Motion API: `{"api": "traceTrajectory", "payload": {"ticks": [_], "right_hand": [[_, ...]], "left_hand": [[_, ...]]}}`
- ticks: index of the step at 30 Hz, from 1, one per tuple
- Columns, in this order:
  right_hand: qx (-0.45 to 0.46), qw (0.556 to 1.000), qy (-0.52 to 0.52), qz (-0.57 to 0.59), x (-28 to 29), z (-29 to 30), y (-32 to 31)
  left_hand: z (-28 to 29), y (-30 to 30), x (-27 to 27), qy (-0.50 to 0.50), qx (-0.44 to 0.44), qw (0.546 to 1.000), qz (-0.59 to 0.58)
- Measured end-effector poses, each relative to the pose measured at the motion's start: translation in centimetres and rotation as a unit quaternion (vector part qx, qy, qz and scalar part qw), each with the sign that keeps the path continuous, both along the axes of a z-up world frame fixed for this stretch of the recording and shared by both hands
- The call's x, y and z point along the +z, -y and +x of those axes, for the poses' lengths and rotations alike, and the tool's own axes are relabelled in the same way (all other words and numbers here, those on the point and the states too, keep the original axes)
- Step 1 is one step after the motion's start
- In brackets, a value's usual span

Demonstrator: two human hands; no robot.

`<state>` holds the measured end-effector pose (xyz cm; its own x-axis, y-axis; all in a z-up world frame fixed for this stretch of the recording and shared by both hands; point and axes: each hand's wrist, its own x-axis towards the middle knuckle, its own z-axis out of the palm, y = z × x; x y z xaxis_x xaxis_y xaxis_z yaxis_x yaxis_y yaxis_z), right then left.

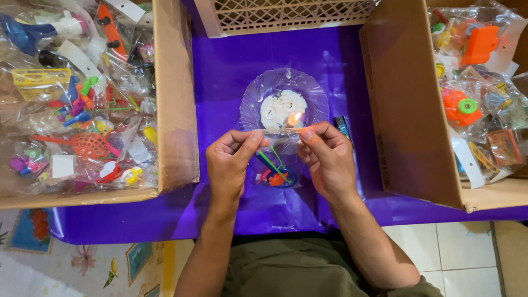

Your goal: The person is packaging small toys into plastic bags and sealing the bags by melting the edges over a candle flame.

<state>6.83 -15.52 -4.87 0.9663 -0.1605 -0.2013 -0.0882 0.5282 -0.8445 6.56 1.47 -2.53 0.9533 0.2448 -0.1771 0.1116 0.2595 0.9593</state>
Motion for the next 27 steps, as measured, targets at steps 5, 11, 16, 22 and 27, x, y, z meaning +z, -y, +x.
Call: {"api": "traceTrajectory", "payload": {"ticks": [5, 11, 16, 22, 27], "right_hand": [[0.008, 0.999, -0.022, 0.027, 0.0, 0.5, -0.4], [0.010, 0.997, -0.033, 0.064, 0.1, 1.1, -0.8], [0.019, 0.996, -0.036, 0.079, 0.3, 1.5, -0.4], [0.024, 0.996, -0.026, 0.081, -0.2, 1.8, 0.6], [0.018, 0.995, -0.028, 0.089, 0.3, 1.6, 1.2]], "left_hand": [[0.3, -0.1, -0.5, -0.004, 0.011, 1.000, -0.026], [0.8, -0.2, -0.9, -0.003, 0.010, 0.999, -0.053], [1.1, 0.2, -1.1, -0.003, 0.007, 0.998, -0.063], [1.5, 0.7, -1.5, -0.005, -0.003, 0.998, -0.056], [1.7, 1.4, -1.8, -0.019, -0.009, 0.998, -0.065]]}}
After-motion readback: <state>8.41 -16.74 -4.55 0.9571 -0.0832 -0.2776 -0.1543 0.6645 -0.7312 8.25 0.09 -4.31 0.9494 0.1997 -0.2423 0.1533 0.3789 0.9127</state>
